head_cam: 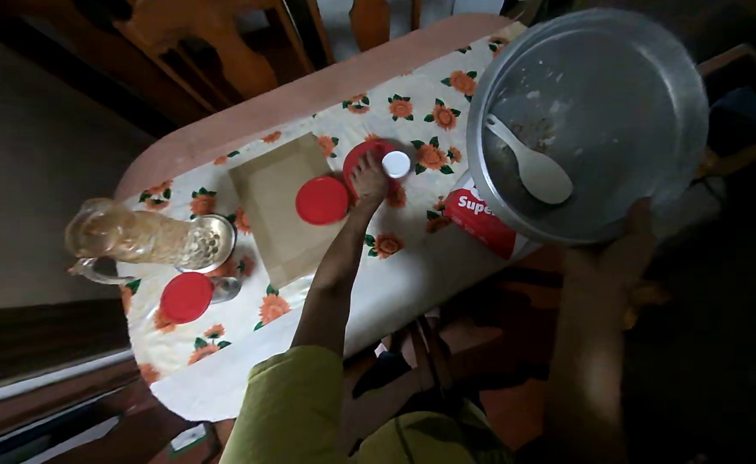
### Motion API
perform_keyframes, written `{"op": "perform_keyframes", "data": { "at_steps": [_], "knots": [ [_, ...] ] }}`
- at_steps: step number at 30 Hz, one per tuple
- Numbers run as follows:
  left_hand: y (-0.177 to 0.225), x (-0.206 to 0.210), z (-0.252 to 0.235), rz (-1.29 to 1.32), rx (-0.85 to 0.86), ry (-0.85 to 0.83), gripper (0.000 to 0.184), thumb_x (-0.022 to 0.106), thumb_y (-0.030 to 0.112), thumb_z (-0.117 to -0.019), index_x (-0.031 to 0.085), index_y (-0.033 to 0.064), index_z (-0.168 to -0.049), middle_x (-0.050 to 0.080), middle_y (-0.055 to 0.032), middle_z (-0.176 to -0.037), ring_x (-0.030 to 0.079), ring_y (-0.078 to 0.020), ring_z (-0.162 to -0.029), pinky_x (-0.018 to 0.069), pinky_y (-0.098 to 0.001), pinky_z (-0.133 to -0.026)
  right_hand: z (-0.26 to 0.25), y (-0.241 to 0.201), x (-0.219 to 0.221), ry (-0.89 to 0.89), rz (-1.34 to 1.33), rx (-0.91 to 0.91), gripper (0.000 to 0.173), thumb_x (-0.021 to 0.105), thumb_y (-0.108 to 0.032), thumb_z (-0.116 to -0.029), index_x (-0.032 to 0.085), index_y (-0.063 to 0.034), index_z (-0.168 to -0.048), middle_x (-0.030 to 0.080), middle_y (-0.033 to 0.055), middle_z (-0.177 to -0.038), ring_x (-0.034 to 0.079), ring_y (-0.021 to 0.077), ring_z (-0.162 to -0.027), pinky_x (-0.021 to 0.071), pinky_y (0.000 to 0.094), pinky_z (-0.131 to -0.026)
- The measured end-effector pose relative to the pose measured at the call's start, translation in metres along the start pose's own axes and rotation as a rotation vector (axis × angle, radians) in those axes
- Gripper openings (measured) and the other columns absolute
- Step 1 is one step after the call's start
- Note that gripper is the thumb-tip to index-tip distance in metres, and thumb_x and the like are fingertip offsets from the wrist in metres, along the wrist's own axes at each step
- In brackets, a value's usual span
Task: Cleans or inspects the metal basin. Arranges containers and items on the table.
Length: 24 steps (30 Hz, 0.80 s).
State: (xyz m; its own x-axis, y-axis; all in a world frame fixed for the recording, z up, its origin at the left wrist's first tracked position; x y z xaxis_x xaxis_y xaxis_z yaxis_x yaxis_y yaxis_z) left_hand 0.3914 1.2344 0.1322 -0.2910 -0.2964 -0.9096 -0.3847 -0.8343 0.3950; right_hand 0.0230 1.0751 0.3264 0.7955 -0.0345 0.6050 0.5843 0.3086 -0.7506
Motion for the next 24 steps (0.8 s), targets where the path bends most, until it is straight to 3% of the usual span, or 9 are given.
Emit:
{"op": "perform_keyframes", "data": {
  "at_steps": [2,5,8,10,12,15,17,20,24],
  "knots": [
    [0.013,-0.008,0.008,0.074,0.092,0.101,0.066,0.056,0.011,-0.0958,0.036,0.0105,-0.158,0.036,-0.032,-0.156,0.042,-0.0562,-0.136,0.0396,-0.0693,-0.103,0.0,-0.004,-0.001,0.002,-0.001,-0.026,0.033,0.036,-0.03,-0.1111,0.045,-0.0161,-0.14,0.06,0.0068,-0.13,0.06,0.0199,-0.123,0.0535,0.0463,-0.101],
    [0.044,-0.009,0.035,0.15,0.327,0.184,0.051,0.058,0.011,-0.0973,0.05,0.0005,-0.147,0.048,-0.0319,-0.147,0.047,-0.0531,-0.133,0.0417,-0.0624,-0.107,0.0,-0.008,-0.004,0.024,0.019,-0.063,0.034,0.039,-0.03,-0.1106,0.045,-0.0161,-0.141,0.059,0.0067,-0.132,0.059,0.0206,-0.124,0.0532,0.0463,-0.102],
    [0.067,0.04,0.074,0.181,0.466,-0.042,0.039,0.058,0.012,-0.0996,0.062,-0.0016,-0.136,0.054,-0.0289,-0.142,0.056,-0.0441,-0.129,0.0449,-0.0533,-0.109,0.001,-0.012,-0.005,0.018,0.02,-0.083,0.035,0.039,-0.028,-0.1108,0.043,-0.0156,-0.143,0.058,0.0068,-0.135,0.058,0.0208,-0.127,0.052,0.0464,-0.104],
    [0.06,0.08,0.1,0.279,0.393,-0.257,0.039,0.059,0.025,-0.1036,0.06,0.0071,-0.139,0.054,-0.0229,-0.142,0.057,-0.0395,-0.127,0.0483,-0.0508,-0.107,0.003,-0.011,-0.006,0.045,-0.011,-0.069,0.035,0.039,-0.028,-0.1109,0.043,-0.0152,-0.143,0.058,0.0069,-0.135,0.058,0.0208,-0.127,0.0523,0.0463,-0.104],
    [0.069,0.126,0.096,0.423,0.312,-0.34,0.048,0.059,0.035,-0.1035,0.059,0.0045,-0.14,0.057,-0.027,-0.137,0.057,-0.045,-0.125,0.0469,-0.0581,-0.105,0.004,-0.011,-0.007,0.073,-0.021,-0.068,0.035,0.038,-0.028,-0.111,0.043,-0.0141,-0.142,0.058,0.0076,-0.134,0.058,0.0206,-0.126,0.0529,0.0456,-0.103],
    [0.103,0.162,0.102,0.574,0.196,-0.419,0.054,0.059,0.031,-0.104,0.049,-0.002,-0.146,0.059,-0.0282,-0.136,0.059,-0.0406,-0.126,0.0465,-0.0554,-0.108,0.003,-0.013,-0.007,0.058,0.014,-0.085,0.034,0.036,-0.026,-0.1115,0.043,-0.0122,-0.142,0.058,0.0083,-0.133,0.058,0.0204,-0.125,0.0523,0.0443,-0.103],
    [0.122,0.148,0.127,0.571,0.125,-0.483,0.048,0.055,0.026,-0.1062,0.049,0.001,-0.146,0.059,-0.0268,-0.137,0.06,-0.0401,-0.124,0.0475,-0.0568,-0.105,0.004,-0.013,-0.006,0.053,0.002,-0.077,0.034,0.036,-0.026,-0.1114,0.042,-0.0124,-0.142,0.057,0.0082,-0.134,0.058,0.0206,-0.126,0.052,0.0442,-0.104],
    [0.121,0.146,0.128,0.502,0.112,-0.38,0.047,0.059,0.02,-0.1036,0.05,0.007,-0.148,0.051,-0.028,-0.144,0.056,-0.0458,-0.126,0.0481,-0.0601,-0.101,0.002,-0.011,-0.008,0.044,-0.025,-0.074,0.034,0.037,-0.027,-0.1111,0.043,-0.0139,-0.142,0.057,0.007,-0.134,0.058,0.0204,-0.125,0.0525,0.0448,-0.103],
    [0.106,0.156,0.071,0.226,0.211,-0.176,0.08,0.084,0.027,-0.0828,0.048,0.0069,-0.152,0.045,-0.0258,-0.153,0.045,-0.0471,-0.137,0.0438,-0.0565,-0.108,-0.004,-0.008,-0.01,0.032,-0.017,-0.071,0.034,0.038,-0.028,-0.1104,0.043,-0.0154,-0.142,0.058,0.0069,-0.132,0.059,0.0201,-0.123,0.0535,0.0453,-0.1]
  ]
}}
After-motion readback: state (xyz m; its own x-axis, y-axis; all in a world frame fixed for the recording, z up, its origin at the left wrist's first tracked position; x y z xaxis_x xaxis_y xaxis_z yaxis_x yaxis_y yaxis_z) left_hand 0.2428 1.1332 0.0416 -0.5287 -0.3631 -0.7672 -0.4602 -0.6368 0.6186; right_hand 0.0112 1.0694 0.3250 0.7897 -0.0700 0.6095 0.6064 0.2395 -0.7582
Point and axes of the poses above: each hand's wrist, its own z-axis away from the middle knuckle, its own x-axis out of the palm, y = z × x, the point moved 9 cm from there along -z, towards the middle knuckle
